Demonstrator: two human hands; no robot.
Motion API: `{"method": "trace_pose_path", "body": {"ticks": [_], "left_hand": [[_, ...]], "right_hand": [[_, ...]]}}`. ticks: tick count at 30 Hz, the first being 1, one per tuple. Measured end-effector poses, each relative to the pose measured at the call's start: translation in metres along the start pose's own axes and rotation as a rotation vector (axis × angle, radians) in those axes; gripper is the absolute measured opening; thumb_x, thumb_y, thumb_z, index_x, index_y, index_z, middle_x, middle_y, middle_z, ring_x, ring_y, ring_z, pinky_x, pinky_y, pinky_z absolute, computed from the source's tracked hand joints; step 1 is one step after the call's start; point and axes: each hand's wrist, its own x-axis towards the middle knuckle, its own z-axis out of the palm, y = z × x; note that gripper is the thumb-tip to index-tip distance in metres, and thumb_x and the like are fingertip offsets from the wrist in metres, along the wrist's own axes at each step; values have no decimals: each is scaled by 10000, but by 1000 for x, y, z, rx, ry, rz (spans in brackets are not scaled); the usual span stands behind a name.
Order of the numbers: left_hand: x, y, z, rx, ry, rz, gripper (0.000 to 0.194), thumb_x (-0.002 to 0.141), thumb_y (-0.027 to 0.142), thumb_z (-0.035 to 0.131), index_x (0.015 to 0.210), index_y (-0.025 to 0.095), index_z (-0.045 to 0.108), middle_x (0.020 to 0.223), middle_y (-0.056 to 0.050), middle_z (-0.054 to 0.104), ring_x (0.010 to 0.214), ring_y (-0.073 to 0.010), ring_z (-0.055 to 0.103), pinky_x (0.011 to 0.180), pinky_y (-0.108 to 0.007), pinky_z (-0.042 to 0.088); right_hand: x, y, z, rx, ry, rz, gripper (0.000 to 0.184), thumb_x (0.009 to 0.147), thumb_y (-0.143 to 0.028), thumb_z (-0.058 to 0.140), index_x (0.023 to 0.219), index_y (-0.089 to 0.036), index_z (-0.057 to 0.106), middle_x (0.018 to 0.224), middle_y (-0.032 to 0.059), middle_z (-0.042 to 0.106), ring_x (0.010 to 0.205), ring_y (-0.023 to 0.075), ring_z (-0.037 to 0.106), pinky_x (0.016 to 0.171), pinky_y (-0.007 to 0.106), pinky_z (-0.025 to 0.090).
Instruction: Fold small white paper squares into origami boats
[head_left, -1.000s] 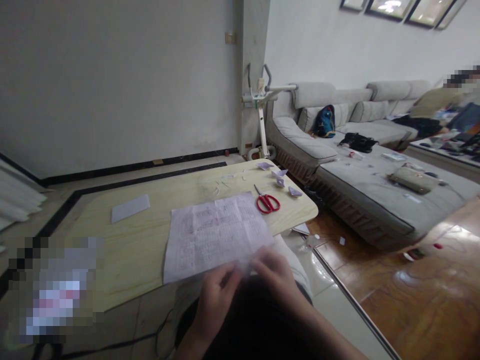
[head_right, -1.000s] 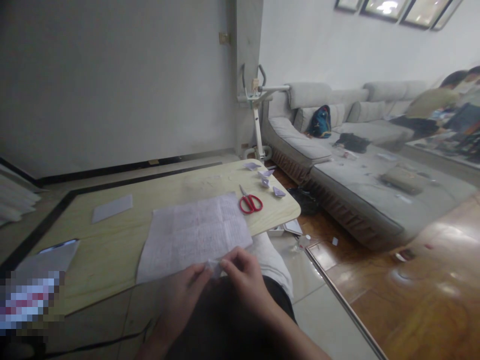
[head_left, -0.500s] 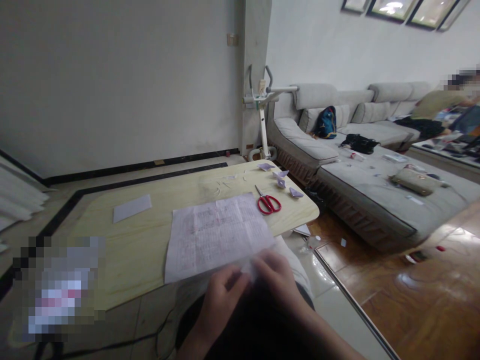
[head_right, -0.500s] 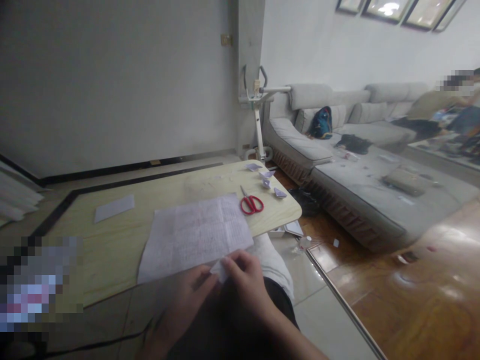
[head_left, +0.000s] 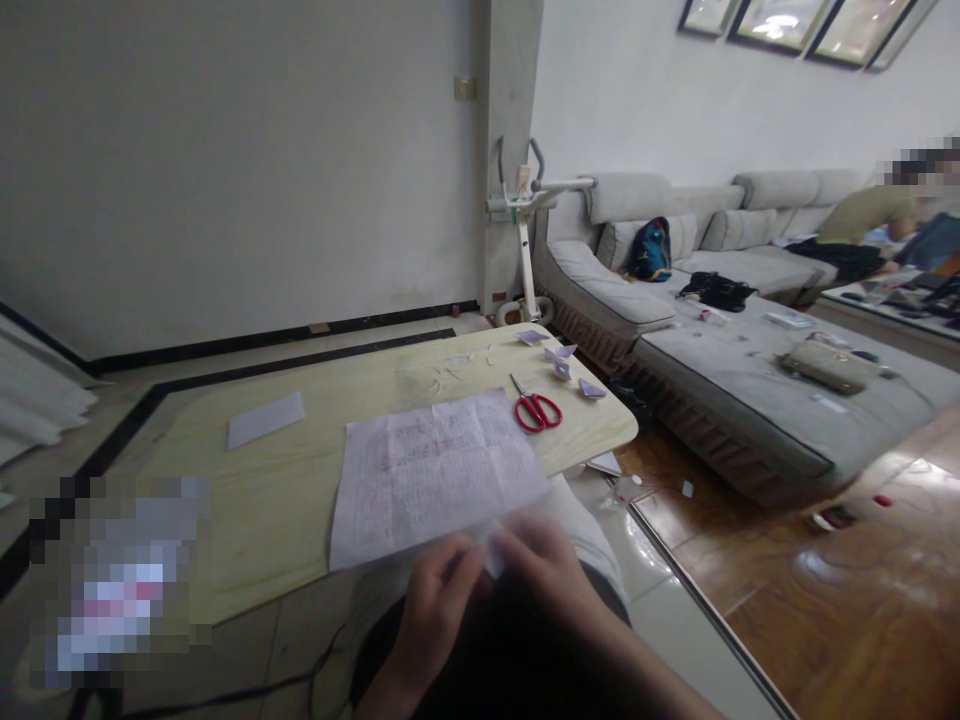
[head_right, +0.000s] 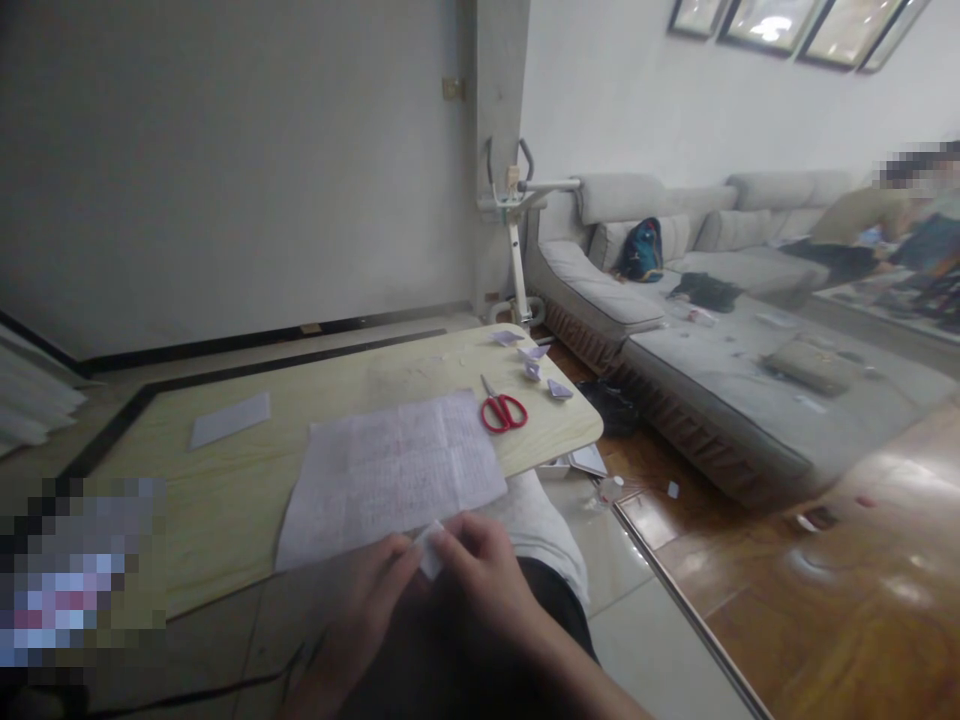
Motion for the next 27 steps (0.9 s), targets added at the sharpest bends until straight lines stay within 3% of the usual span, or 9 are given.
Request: {"method": "trace_pose_path", "body": {"ticks": [6, 12, 18, 27], "left_hand": [[0, 0, 1, 25, -18, 24, 349, 908, 412, 464, 650, 203, 573, 585, 26, 544, 573, -145, 558, 551, -215, 450], [0, -1, 0, 17, -51, -10, 403, 914, 425, 455, 585, 205, 529, 545, 29, 517, 552, -144, 535, 543, -221, 436], [0, -6, 4, -32, -102, -52, 279, 926, 406, 467, 808, 217, 634, 734, 19, 643, 696, -159, 616, 641, -225, 492], [3, -5, 4, -22, -99, -73, 337, 907, 409, 490, 653, 200, 568, 587, 39, 540, 587, -138, 551, 559, -211, 452]], "right_hand": [[0, -2, 0, 20, -26, 2, 373, 835, -466, 648, 650, -144, 619, 609, -11, 554, 589, 125, 498, 544, 229, 413], [1, -3, 1, 111, -72, 6, 297, 824, -432, 671, 767, -140, 671, 711, 14, 642, 668, 148, 573, 618, 245, 466], [2, -1, -1, 156, -34, 32, 294, 782, -428, 710, 717, -147, 653, 654, 0, 623, 619, 134, 555, 576, 233, 449], [3, 3, -3, 119, -15, 31, 272, 785, -396, 700, 697, -144, 649, 641, 0, 613, 614, 138, 547, 571, 239, 444]]}}
